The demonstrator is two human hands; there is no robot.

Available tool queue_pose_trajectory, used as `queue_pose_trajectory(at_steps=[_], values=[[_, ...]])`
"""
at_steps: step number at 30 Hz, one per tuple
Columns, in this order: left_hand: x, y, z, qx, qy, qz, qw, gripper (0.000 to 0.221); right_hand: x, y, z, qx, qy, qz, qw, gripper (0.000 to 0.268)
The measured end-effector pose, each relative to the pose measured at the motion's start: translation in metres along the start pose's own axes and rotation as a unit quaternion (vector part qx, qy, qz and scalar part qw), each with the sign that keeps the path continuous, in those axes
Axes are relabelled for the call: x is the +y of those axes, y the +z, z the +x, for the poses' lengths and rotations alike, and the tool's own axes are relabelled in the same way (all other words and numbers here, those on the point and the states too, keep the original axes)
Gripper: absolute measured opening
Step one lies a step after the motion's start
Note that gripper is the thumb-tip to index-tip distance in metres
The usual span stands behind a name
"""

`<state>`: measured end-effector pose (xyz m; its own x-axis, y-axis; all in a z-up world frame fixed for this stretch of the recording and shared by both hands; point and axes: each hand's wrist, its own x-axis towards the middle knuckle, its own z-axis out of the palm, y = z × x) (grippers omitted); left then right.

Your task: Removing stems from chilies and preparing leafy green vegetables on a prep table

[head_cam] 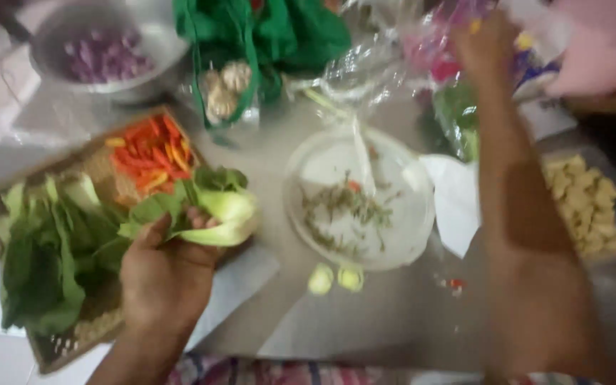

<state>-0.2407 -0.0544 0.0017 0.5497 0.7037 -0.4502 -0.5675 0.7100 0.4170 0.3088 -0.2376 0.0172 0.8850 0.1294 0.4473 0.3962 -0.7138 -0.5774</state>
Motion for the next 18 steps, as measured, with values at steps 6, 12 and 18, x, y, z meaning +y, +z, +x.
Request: queue_pose_trajectory(at_steps=[6,12,18], values=[[-0.04,-0.019,-0.05,-0.117,0.048,0.083,0.989,0.034,-0.04,-0.122,-0.176,-0.111,0.076,0.173,0.976,0.035],[-0.037,-0.044,-0.07,-0.092,0.283,0.402,0.866,0.064,-0.081,-0.183,-0.37,-0.41,0.042,0.338,0.846,0.034],[-0.015,-0.014,-0.043,-0.455,0.529,0.645,0.312,0.065,-0.083,-0.162,-0.45,-0.446,0.107,0.328,0.826,0.007]])
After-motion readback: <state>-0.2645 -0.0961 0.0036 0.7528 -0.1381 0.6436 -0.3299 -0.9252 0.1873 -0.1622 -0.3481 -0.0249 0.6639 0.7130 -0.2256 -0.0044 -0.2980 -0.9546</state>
